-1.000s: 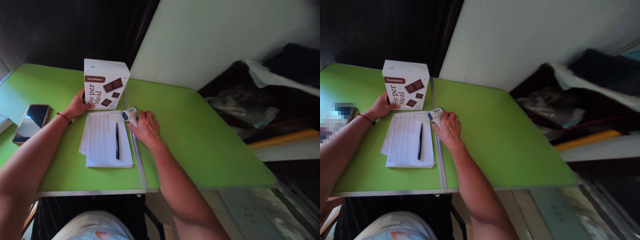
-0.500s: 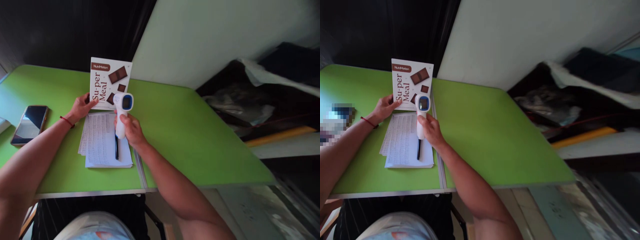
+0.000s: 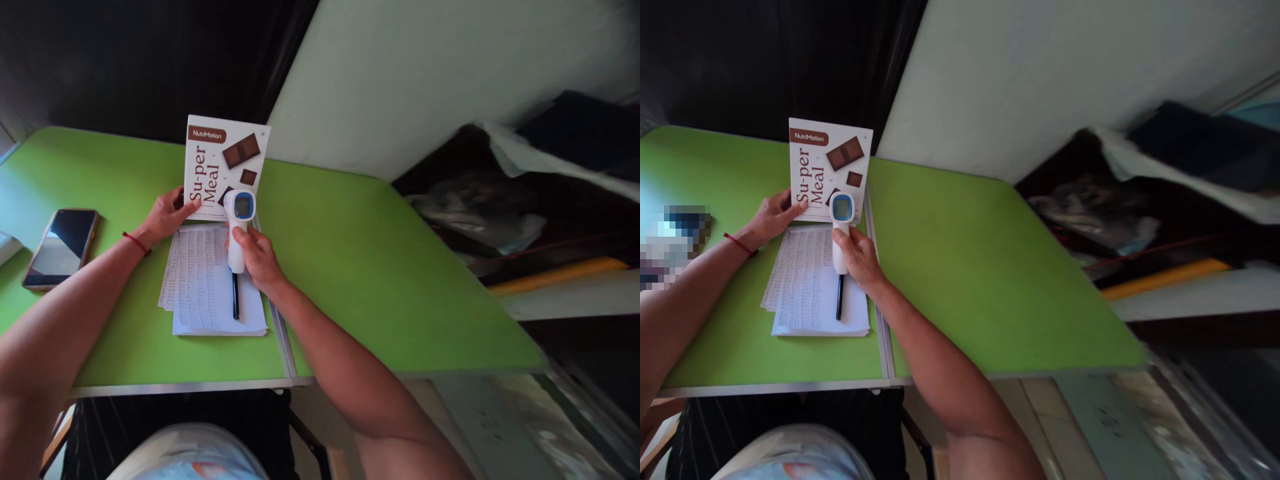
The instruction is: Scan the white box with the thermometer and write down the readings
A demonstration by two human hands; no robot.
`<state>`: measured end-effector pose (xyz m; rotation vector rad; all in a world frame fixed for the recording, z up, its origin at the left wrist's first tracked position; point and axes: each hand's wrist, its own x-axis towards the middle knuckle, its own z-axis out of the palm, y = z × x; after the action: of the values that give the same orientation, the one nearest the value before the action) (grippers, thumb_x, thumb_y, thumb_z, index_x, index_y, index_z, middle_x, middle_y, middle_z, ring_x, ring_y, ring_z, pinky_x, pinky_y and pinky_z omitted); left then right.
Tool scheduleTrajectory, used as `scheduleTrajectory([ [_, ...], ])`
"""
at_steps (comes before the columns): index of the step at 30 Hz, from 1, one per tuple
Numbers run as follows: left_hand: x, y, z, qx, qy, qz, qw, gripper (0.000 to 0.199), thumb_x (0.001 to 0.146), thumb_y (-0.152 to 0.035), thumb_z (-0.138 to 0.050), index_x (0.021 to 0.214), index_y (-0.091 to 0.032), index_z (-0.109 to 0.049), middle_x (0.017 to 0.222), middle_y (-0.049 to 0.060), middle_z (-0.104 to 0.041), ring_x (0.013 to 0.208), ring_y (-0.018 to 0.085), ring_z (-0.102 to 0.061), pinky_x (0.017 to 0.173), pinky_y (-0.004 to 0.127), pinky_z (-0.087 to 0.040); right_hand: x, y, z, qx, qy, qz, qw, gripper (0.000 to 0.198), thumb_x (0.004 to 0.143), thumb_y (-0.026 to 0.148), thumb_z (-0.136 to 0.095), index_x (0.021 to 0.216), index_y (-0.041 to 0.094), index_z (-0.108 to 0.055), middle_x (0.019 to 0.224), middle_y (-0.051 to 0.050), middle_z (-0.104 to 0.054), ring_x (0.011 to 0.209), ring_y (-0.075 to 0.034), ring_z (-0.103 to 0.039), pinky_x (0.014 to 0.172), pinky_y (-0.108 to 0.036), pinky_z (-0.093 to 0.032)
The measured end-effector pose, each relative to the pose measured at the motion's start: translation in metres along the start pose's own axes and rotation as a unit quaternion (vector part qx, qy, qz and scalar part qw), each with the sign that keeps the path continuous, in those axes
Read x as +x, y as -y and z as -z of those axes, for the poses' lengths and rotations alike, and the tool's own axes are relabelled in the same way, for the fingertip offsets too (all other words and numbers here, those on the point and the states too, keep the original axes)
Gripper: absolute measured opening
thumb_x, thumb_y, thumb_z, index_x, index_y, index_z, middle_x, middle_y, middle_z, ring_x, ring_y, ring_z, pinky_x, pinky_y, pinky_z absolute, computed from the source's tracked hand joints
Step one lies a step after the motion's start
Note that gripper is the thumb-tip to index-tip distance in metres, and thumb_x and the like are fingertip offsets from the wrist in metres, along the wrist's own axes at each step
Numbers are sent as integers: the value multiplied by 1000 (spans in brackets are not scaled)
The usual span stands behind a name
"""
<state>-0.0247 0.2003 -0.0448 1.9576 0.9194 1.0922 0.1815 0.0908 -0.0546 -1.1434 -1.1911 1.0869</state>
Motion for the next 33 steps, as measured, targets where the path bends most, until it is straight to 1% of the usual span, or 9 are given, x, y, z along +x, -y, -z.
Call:
scheduleTrajectory([
  [3,0,2,5,-6,27,3,1000,58,88,-65,-70,117,-15,-71,111,12,-77,95,26,-72,82,38,-60,0,1,0,1,2,3,1000,51,74,74,-66,72,24,-55,67,3,-45,64,-13,-44,59,-32,-36],
  [8,2,2,11,-46,73,-7,996,66,85,-67,-73,125,-16,-69,127,14,-74,111,30,-71,96,43,-59,0,-1,0,18,-13,-7,1000,51,73,73,-67,71,24,-56,67,3,-46,63,-13,-44,58,-31,-36],
  [12,1,0,13,-39,77,-4,996,68,84,-70,-72,125,-16,-70,129,14,-73,113,31,-70,99,45,-58,1,-1,0,24,-17,-14,999,51,71,73,-69,70,24,-58,67,3,-47,63,-13,-44,59,-31,-35],
  [17,0,-4,13,-45,77,3,996,66,84,-69,-74,124,-17,-71,129,12,-73,115,31,-70,103,44,-58,0,1,-1,17,-19,-15,1000,51,71,74,-68,75,24,-62,67,3,-49,63,-13,-44,59,-31,-36],
  [20,1,-5,12,-57,79,5,995,65,83,-68,-75,122,-16,-71,125,12,-75,116,31,-69,103,44,-58,-1,2,-2,14,-20,-17,1000,52,71,74,-66,81,23,-65,69,2,-53,64,-14,-45,59,-32,-36],
  [24,1,-5,12,-57,74,5,996,61,83,-64,-76,121,-16,-71,120,12,-76,114,31,-70,101,45,-58,-2,2,-3,14,-17,-13,1000,52,73,73,-65,83,23,-65,71,1,-54,64,-14,-46,59,-31,-37],
  [29,0,-2,14,-43,61,19,997,57,83,-59,-78,120,-16,-71,116,13,-77,110,32,-72,97,44,-60,-1,0,-1,-15,-17,1,1000,51,77,75,-62,79,24,-61,71,1,-53,65,-14,-46,59,-32,-38],
  [33,1,-2,13,-49,64,15,997,57,83,-57,-78,121,-15,-71,117,14,-76,111,32,-71,97,45,-60,-1,-1,0,-22,-19,6,1000,51,77,75,-62,74,24,-57,69,2,-50,65,-14,-45,59,-31,-38],
])
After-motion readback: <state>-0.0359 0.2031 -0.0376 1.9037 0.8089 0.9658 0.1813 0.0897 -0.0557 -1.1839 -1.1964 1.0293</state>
